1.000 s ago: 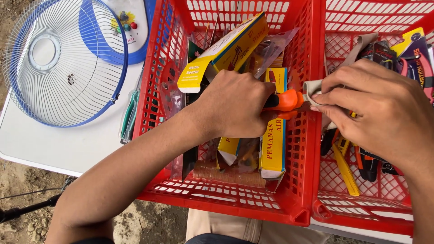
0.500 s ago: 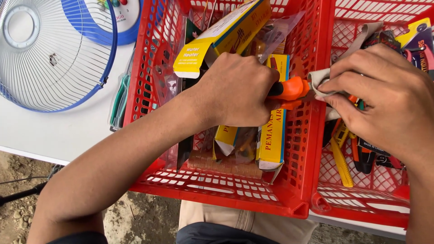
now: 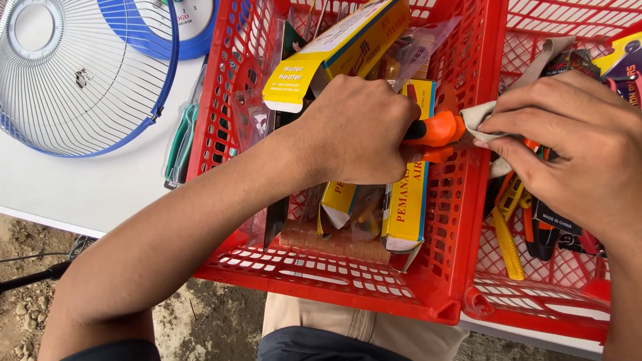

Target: The person is cleaning various types of pliers and cutters using a white cloth, picking them from one red basket and placing them back after wiping.

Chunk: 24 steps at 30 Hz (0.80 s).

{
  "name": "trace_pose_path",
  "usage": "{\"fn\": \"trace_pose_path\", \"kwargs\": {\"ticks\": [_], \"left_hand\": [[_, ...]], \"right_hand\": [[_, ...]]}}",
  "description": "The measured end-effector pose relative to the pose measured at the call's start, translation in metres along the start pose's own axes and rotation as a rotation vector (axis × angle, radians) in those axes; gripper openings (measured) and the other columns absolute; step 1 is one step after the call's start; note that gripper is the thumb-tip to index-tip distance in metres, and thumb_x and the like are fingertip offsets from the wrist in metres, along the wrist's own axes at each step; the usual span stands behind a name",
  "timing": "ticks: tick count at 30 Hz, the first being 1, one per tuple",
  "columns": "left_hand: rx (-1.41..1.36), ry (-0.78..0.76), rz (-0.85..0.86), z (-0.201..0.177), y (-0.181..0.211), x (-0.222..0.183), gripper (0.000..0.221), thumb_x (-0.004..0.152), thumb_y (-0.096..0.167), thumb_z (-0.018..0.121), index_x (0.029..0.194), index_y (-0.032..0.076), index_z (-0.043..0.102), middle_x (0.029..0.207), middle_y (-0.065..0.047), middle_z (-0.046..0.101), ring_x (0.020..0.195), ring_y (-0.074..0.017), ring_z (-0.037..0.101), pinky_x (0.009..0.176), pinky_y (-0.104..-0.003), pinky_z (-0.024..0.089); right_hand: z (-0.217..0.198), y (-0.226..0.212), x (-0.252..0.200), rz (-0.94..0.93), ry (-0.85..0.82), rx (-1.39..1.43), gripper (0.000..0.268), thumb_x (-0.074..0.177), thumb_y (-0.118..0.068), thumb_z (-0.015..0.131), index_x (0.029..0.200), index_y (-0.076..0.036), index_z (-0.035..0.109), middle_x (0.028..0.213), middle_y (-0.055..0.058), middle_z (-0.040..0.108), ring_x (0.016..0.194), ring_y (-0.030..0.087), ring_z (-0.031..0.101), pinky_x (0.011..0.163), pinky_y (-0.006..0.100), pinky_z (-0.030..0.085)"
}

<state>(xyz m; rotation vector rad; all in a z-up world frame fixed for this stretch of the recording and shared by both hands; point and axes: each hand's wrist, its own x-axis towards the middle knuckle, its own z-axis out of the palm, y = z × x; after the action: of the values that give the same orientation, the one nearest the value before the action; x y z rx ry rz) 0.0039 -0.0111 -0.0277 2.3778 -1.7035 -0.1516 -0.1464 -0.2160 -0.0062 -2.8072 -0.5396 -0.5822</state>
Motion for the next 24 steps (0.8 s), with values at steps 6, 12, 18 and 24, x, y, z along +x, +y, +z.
{"fn": "trace_pose_path", "kwargs": {"ticks": [6,12,18,24], "left_hand": [[-0.001,-0.014,0.011,0.0006,-0.0017,0.0004,0.022,0.076,0.031,0.067,0.084,0.012,0.071,0.067,-0.008,0.068,0.061,-0.0359,0.064,0.050,-0.050,0.048],[0.003,-0.033,0.017,-0.0015,-0.0017,0.0009,0.018,0.074,0.028,0.067,0.084,0.013,0.071,0.066,-0.007,0.067,0.061,-0.0344,0.064,0.050,-0.049,0.047],[-0.020,-0.033,0.006,0.0001,-0.0032,0.0015,0.028,0.082,0.041,0.071,0.087,0.013,0.073,0.068,-0.007,0.069,0.065,-0.0341,0.066,0.053,-0.050,0.050],[-0.016,-0.025,0.024,0.0017,-0.0037,0.0013,0.024,0.080,0.037,0.072,0.085,0.014,0.073,0.067,-0.005,0.067,0.062,-0.0320,0.065,0.050,-0.048,0.048]], "right_hand": [[0.0005,-0.0021,0.0019,0.014,0.002,0.018,0.011,0.100,0.009,0.085,0.109,0.012,0.080,0.114,0.023,0.076,0.100,0.036,0.068,0.091,0.045,0.055],[0.0030,0.0036,-0.0026,-0.007,0.025,-0.010,0.007,0.104,0.004,0.088,0.105,0.007,0.082,0.110,0.018,0.073,0.098,0.035,0.062,0.091,0.045,0.051],[0.0035,0.0026,-0.0012,-0.003,0.013,-0.013,0.011,0.099,0.013,0.088,0.104,0.010,0.080,0.109,0.020,0.073,0.098,0.035,0.063,0.090,0.044,0.052],[0.0031,0.0012,-0.0002,-0.002,0.041,-0.001,0.012,0.103,0.016,0.085,0.097,0.008,0.079,0.106,0.020,0.071,0.095,0.036,0.062,0.089,0.046,0.050]]}}
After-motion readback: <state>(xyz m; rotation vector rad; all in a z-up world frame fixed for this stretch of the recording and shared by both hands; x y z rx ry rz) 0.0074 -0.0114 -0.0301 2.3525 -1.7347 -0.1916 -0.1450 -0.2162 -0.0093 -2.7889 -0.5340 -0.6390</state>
